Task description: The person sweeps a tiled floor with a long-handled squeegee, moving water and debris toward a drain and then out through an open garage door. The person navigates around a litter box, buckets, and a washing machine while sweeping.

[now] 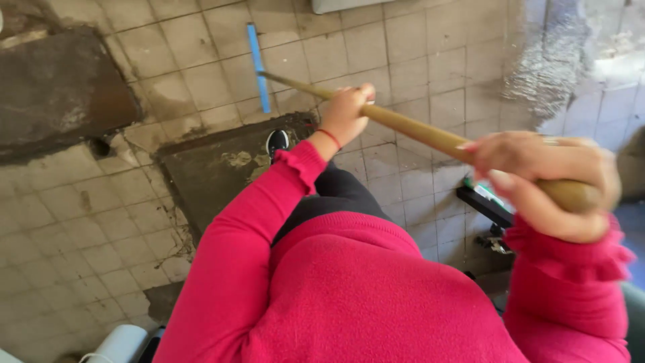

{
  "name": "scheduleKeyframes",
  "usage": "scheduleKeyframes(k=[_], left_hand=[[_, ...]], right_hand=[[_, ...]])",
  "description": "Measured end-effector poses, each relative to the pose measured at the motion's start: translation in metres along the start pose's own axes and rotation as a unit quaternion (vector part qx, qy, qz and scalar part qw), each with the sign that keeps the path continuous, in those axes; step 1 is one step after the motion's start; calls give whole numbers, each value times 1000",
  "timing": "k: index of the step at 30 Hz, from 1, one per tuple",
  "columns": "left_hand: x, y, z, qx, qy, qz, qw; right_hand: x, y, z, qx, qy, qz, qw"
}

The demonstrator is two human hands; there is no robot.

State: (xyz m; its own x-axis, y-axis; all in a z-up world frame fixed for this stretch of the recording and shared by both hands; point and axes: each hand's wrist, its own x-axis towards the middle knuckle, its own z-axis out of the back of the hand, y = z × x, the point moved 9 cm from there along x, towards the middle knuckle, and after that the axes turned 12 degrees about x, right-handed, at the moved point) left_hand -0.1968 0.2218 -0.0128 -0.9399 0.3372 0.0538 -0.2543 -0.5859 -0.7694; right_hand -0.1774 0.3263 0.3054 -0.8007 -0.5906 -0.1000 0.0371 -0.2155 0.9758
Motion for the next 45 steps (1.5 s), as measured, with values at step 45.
scheduleKeyframes(k=[45], left_hand=[[8,36,23,-29,142,-52,988]], right_hand=[[-47,-91,-25,42,-97,-96,990]])
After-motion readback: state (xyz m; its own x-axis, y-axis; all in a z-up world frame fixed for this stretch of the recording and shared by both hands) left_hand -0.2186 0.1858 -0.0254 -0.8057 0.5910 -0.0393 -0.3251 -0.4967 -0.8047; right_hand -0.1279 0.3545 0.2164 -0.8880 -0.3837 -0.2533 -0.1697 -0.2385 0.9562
